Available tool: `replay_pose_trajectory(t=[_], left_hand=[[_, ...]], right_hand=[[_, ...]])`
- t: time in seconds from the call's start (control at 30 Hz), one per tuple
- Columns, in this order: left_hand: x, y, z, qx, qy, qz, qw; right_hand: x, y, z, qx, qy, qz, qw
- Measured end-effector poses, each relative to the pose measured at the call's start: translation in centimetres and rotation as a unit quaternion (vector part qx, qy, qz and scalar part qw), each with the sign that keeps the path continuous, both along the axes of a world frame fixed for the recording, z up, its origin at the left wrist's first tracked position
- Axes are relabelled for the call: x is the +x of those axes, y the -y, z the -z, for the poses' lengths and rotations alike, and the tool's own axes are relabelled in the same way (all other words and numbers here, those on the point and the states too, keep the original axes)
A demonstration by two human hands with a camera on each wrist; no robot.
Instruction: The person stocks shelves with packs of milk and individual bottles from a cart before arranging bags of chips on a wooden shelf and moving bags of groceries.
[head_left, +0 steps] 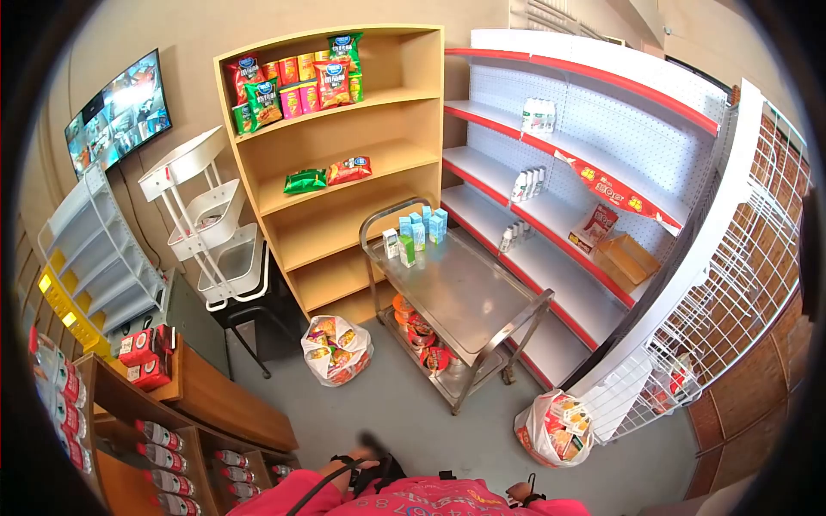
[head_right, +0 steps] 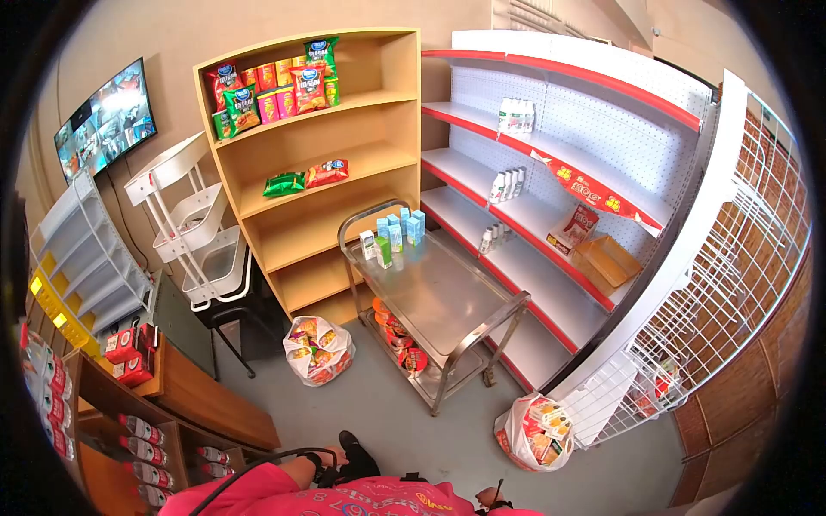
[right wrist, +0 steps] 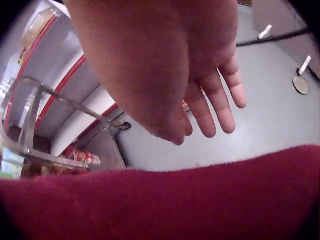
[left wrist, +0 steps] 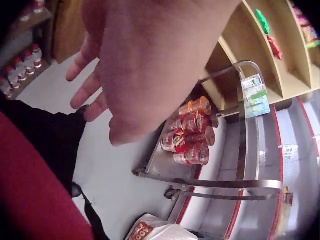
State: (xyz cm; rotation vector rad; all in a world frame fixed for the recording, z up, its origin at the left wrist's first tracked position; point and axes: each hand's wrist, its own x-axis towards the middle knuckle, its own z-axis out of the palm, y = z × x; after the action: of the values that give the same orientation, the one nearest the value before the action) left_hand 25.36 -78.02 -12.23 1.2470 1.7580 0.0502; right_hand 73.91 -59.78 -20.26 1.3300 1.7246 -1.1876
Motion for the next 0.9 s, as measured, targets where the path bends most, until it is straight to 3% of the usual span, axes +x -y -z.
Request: replay_pose_trajectory(t=[0.03, 0.07, 0.1, 0.13, 0.17, 0.2, 0.23, 0.27, 0.33, 0.4, 0.43, 0.47, 0.5, 0.53, 0.57, 0.63, 0.67, 0.77, 0.83, 0.87, 0.9], left_hand=[[-0.4, 0.2, 0.9, -0.016, -0.006, 0.012, 1.0], [-2.6, 1.1, 8.7, 0.081, -0.015, 0.158, 0.984], [-2.6, 1.0, 8.1, 0.06, -0.009, 0.126, 0.99], [-3.0, 1.0, 6.7, 0.038, -0.004, 0.093, 0.995], [-3.1, 1.0, 4.5, 0.015, 0.002, 0.061, 0.998], [-2.5, 1.0, 1.7, 0.001, 0.0, -0.012, 1.0], [-2.8, 1.0, 1.3, -0.018, -0.018, -0.016, 1.0], [-3.3, 0.7, 1.1, -0.035, -0.037, -0.02, 0.998], [-4.0, 0.1, 1.4, -0.011, -0.069, -0.009, 0.998], [-4.2, 0.1, 3.0, 0.033, -0.065, -0.009, 0.997], [-4.4, 0.2, 4.3, 0.053, -0.062, -0.01, 0.997], [-5.8, -0.2, 9.5, 0.026, -0.129, 0.245, 0.961], [-4.9, -0.6, 7.6, -0.014, -0.084, 0.13, 0.988], [-3.8, -1.0, 4.2, -0.032, -0.069, 0.105, 0.992], [-3.4, -1.6, 1.6, -0.048, -0.054, 0.08, 0.994], [-3.6, -2.2, 0.3, -0.072, -0.078, 0.044, 0.993], [-3.5, -2.4, -0.1, -0.084, -0.087, 0.024, 0.992], [-4.1, -2.4, -2.5, 0.04, -0.046, -0.063, 0.996], [-4.6, -2.3, -2.5, 0.039, -0.058, -0.115, 0.991], [-5.4, -2.3, -1.7, 0.019, -0.057, -0.12, 0.991], [-6.3, -2.2, -1.0, -0.001, -0.056, -0.125, 0.991]], right_hand=[[0.1, -0.8, -0.6, 0.062, -0.035, -0.134, 0.988], [0.1, -1.5, -1.3, 0.145, -0.063, -0.259, 0.953], [0.2, -2.0, -1.7, 0.212, -0.092, -0.381, 0.895], [0.0, -2.3, -1.9, 0.18, -0.091, -0.215, 0.956], [-0.8, -2.2, -2.7, 0.14, -0.088, -0.041, 0.985], [-1.7, -1.8, -3.3, 0.095, -0.082, 0.134, 0.983], [-2.2, -1.5, -3.7, 0.046, -0.074, 0.304, 0.949], [-2.5, -1.4, -3.9, 0.045, -0.083, 0.306, 0.947], [-1.6, -1.9, -0.2, 0.084, -0.129, 0.136, 0.979], [-1.6, -2.2, -0.7, 0.063, -0.101, 0.097, 0.988], [-1.8, -3.2, -0.8, 0.104, -0.102, -0.086, 0.986], [-2.4, -3.6, -1.0, 0.137, -0.102, -0.266, 0.949], [-2.7, -3.5, -0.9, 0.164, -0.101, -0.436, 0.879], [-3.0, -3.0, -0.8, 0.065, -0.075, -0.2, 0.975], [-3.3, -2.8, -0.6, 0.04, -0.082, -0.067, 0.994], [-3.7, -2.6, -0.5, -0.007, -0.083, 0.2, 0.976], [-4.2, -3.0, -0.8, -0.018, -0.066, 0.218, 0.974], [-5.8, -3.7, -1.3, -0.003, -0.054, 0.114, 0.992], [-3.9, -5.1, 6.7, 0.066, -0.125, -0.087, 0.986], [-4.9, -5.7, 6.6, 0.052, -0.121, -0.107, 0.986], [-7.0, -6.4, 4.2, 0.104, -0.089, -0.299, 0.944]])
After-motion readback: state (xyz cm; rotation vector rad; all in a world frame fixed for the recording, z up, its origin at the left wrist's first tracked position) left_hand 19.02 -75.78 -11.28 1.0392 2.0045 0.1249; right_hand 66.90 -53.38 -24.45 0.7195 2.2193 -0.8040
